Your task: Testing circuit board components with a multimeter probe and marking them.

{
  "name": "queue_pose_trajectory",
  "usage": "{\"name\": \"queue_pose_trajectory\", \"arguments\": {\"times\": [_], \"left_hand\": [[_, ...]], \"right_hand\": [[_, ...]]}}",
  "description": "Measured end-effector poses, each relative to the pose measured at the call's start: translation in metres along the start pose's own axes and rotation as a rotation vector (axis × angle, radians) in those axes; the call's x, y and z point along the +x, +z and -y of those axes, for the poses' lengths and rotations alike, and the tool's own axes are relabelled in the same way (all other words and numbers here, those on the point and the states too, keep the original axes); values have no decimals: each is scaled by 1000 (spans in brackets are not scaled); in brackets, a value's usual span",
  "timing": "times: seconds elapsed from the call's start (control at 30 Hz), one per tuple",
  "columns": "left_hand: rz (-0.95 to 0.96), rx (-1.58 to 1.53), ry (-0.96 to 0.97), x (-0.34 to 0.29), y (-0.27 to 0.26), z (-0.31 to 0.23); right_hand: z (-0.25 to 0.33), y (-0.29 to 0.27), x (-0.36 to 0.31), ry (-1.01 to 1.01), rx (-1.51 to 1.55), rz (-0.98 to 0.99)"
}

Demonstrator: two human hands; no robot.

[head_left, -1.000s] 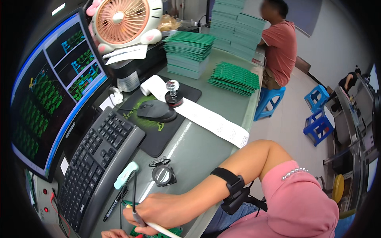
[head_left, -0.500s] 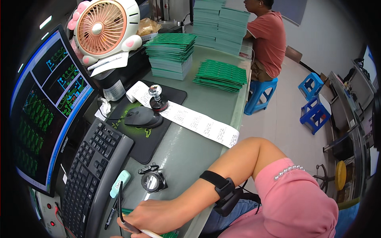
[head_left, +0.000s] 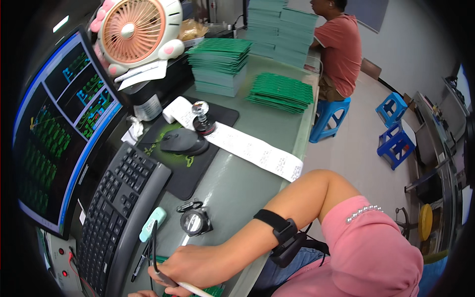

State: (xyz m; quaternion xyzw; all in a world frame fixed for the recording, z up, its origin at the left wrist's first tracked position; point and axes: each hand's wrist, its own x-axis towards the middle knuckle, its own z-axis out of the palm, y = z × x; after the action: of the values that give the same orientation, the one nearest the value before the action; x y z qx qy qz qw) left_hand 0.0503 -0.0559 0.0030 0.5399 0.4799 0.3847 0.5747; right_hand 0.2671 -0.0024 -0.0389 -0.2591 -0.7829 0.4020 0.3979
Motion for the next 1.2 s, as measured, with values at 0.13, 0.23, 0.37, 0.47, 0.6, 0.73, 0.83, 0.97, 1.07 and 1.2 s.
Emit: {"name": "queue_pose_trajectory", "arguments": {"times": [0.13, 0.23, 0.37, 0.47, 0.6, 0.73, 0.83, 0.97, 1.07, 1.2], "left_hand": [[10, -31, -19, 0, 0, -1], [-84, -68, 6, -2, 6, 2], [-3, -155, -8, 7, -4, 12], [-2, -169, -31, 4, -7, 12], [59, -187, -53, 4, -11, 0], [224, -169, -157, 2, -10, -17], [290, -218, -123, -4, -25, -5], [484, -360, -28, 6, -45, -3], [640, -106, 135, 8, -37, -6], [905, 143, 170, 13, -33, -7]], "right_hand": [[8, -3, -1, 53, -75, 16], [19, -10, 0, 105, 37, 80], [14, -15, 3, 203, 15, 110], [15, -15, 7, 200, 36, 107], [27, -20, 28, 209, -42, 146], [32, -3, 43, 9, 111, 245], [54, -18, 51, 286, 98, 429], [21, -27, 29, 105, 171, 378], [29, -29, 18, 350, 271, 396], [20, -24, 10, 382, 280, 390]]}}
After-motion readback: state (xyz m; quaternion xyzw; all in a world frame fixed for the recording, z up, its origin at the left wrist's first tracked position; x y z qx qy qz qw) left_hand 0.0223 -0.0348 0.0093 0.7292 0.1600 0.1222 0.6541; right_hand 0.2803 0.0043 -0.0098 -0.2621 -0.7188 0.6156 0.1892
